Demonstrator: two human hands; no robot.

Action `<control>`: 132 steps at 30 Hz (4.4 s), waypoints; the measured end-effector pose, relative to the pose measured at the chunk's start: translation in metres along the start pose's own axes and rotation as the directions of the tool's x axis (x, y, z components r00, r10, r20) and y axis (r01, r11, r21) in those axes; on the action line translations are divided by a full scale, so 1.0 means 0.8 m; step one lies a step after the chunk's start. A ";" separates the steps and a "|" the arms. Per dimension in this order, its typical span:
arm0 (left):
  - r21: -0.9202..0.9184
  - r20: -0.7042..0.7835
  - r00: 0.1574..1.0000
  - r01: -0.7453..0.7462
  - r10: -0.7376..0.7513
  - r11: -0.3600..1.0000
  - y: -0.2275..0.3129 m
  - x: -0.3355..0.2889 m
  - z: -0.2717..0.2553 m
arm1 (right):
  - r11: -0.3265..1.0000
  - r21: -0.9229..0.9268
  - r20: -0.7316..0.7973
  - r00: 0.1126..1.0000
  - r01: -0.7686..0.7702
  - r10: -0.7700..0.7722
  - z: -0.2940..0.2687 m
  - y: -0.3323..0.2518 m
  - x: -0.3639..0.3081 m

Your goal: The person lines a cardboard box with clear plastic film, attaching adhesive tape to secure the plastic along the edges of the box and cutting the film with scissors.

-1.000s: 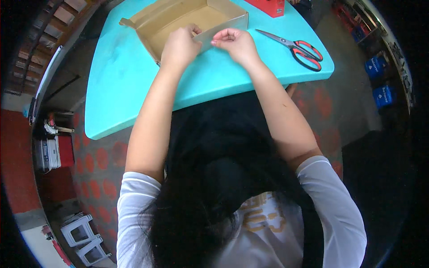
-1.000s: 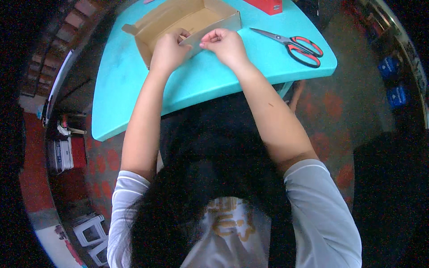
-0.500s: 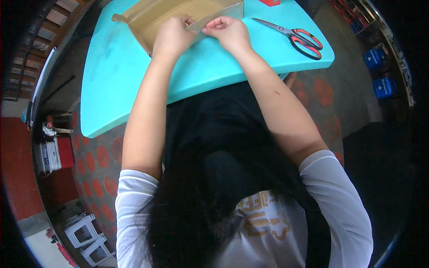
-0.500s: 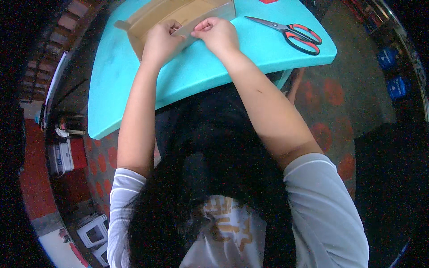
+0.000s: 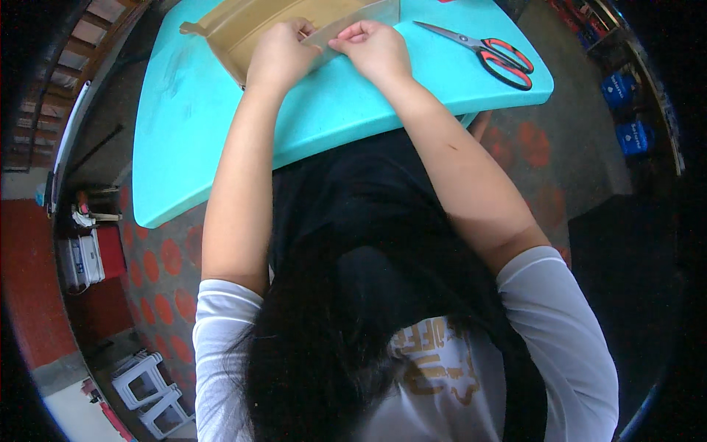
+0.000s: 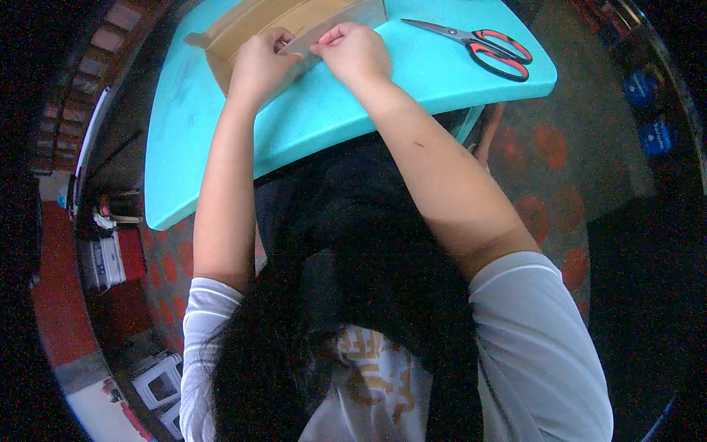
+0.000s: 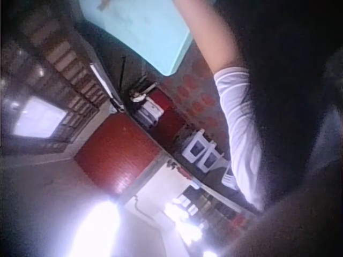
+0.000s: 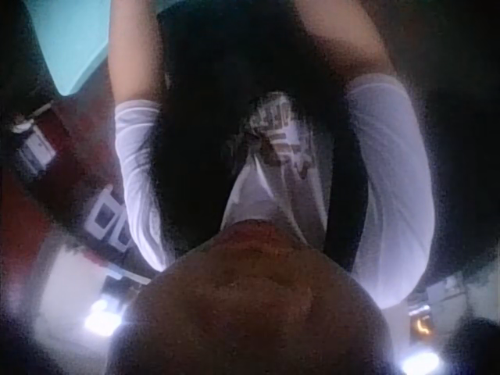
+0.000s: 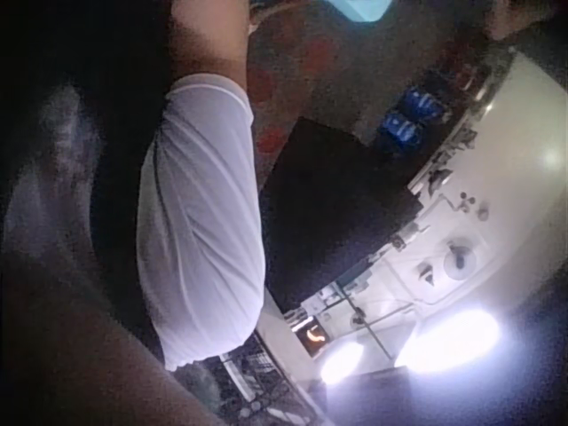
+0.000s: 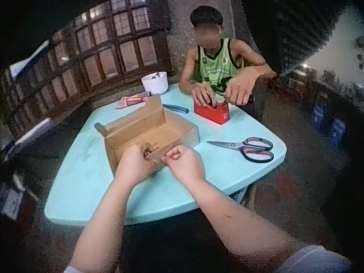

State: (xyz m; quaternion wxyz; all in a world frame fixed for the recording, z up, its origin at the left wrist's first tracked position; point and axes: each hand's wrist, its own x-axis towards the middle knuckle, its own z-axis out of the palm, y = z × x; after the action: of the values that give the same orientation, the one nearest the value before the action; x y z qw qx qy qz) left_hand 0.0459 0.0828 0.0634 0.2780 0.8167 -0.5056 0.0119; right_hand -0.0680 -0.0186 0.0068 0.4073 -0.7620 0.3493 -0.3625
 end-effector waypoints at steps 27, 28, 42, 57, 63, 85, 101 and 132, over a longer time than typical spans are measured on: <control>0.029 0.058 0.988 -0.142 0.141 0.989 -0.005 0.005 0.000 | 0.995 -0.058 -0.202 0.975 0.086 -0.096 -0.003 0.039 0.029; 0.045 0.051 0.982 -0.184 0.182 0.982 -0.007 0.003 -0.001 | 0.995 -0.055 -0.202 0.975 0.084 -0.094 -0.001 0.037 0.028; 0.312 -0.004 0.995 -0.096 0.103 0.945 0.005 -0.005 0.013 | 0.999 -0.031 -0.147 0.989 -0.009 0.004 0.003 0.025 0.026; 0.140 0.142 0.987 -0.090 0.070 0.986 0.005 0.005 0.003 | 0.782 -0.474 -0.159 0.834 0.405 -0.528 -0.035 0.000 0.029; 0.117 0.150 0.985 -0.099 0.081 0.988 -0.002 0.008 0.002 | 0.634 -0.411 0.308 0.754 0.655 -0.580 -0.091 -0.006 0.064; 0.140 0.131 0.987 -0.115 0.096 0.983 -0.008 0.010 0.000 | 0.548 -0.400 0.528 0.674 0.734 -0.517 -0.054 -0.008 0.087; -0.059 0.348 0.937 -0.001 0.022 0.998 -0.048 0.002 -0.035 | 0.441 0.897 -0.144 0.964 0.032 0.222 -0.152 0.110 0.193; -0.028 -0.134 0.956 -0.266 0.261 0.963 0.011 0.020 0.036 | 0.275 0.957 0.100 0.995 -0.091 -0.016 -0.125 0.085 0.162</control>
State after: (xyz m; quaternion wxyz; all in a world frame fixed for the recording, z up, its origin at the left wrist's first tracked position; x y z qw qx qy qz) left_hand 0.0385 0.0535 0.0480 0.3247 0.7330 -0.5909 0.0903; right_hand -0.1043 -0.1912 0.0228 0.8073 -0.3705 0.0603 -0.4555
